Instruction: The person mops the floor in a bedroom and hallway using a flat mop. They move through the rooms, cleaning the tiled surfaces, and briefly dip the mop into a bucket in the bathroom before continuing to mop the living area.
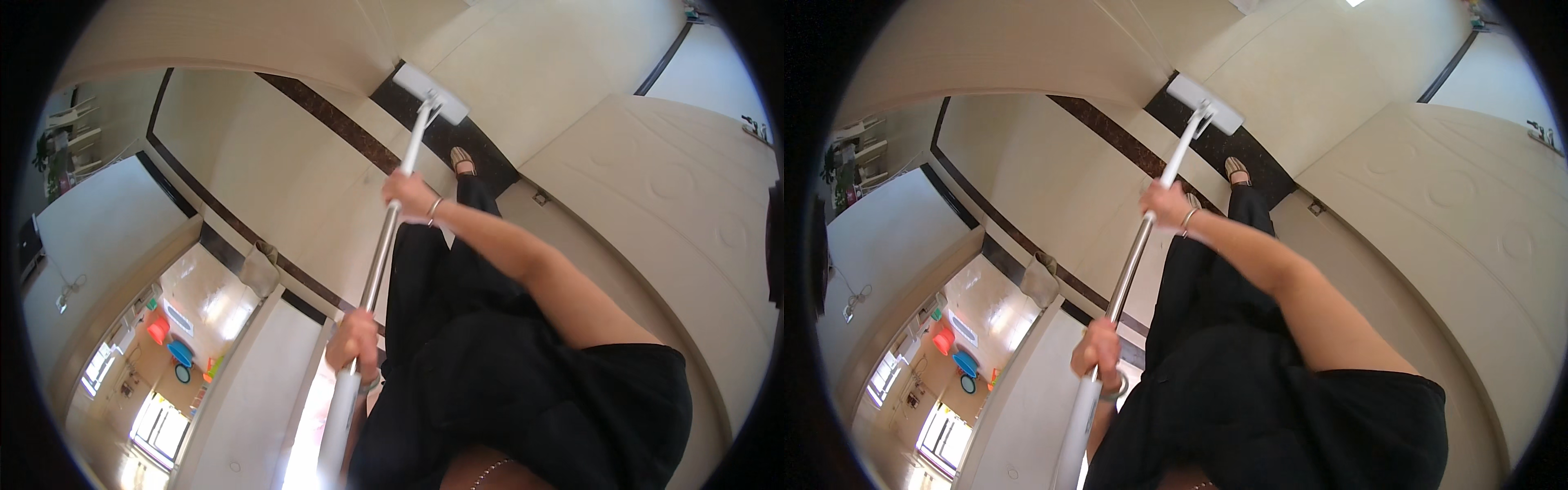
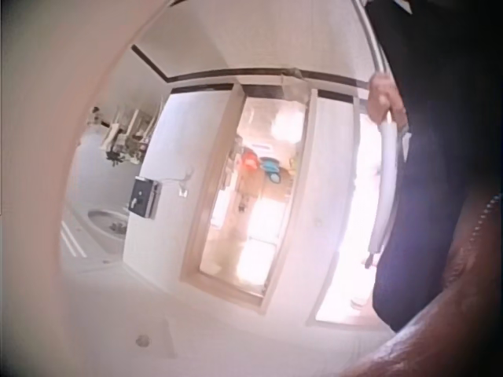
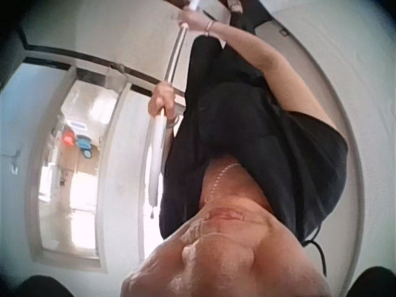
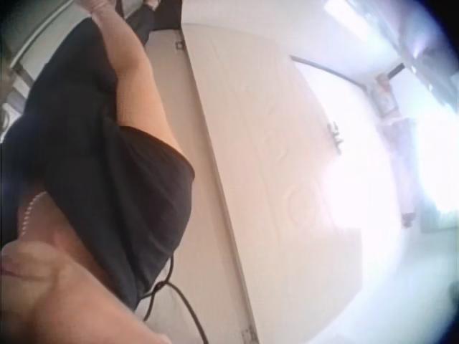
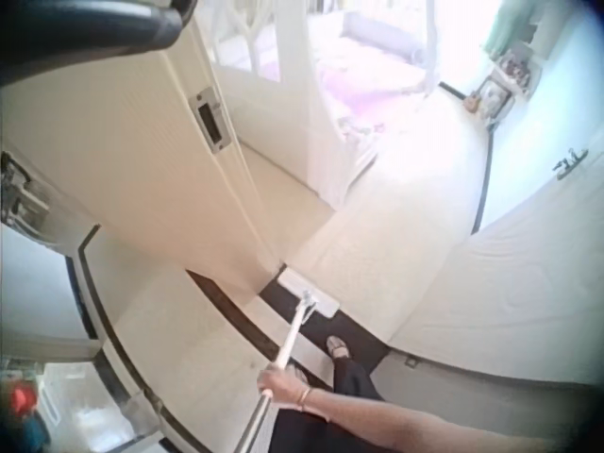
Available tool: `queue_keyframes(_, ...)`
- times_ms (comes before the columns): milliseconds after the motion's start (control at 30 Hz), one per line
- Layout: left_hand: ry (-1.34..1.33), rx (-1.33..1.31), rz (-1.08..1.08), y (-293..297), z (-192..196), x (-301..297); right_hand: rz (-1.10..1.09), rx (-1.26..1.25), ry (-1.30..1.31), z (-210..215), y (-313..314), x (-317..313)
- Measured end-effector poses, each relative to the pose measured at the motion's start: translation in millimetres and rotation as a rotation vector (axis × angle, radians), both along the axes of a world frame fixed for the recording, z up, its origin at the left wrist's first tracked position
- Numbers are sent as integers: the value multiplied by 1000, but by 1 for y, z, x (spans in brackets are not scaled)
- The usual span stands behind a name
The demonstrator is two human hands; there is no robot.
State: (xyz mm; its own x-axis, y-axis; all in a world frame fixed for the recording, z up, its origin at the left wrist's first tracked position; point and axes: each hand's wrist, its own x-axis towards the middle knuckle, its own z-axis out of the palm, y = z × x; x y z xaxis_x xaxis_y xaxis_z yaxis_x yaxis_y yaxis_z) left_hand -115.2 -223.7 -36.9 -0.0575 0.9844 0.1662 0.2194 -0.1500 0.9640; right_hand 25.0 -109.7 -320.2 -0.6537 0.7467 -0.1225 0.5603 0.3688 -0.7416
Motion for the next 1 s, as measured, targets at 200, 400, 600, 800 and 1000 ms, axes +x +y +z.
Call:
queue_keyframes(200, 106, -137, 194, -87, 62, -42, 230, -221, 67, 42, -97, -103)
queue_keyframes(400, 48, -98, 48, -87, 60, -69, 329, -214, -57, 54, -94, -117)
queue_keyframes(600, -126, 39, -61, -7, 11, -38, 118, -102, -90, 31, -14, -23)
queue_keyframes(800, -244, 124, -348, 133, -33, 69, -246, -154, -180, 39, 101, 124)
queue_keyframes(1000, -306, 154, -521, 230, -50, 180, -450, -163, -213, 33, 180, 244)
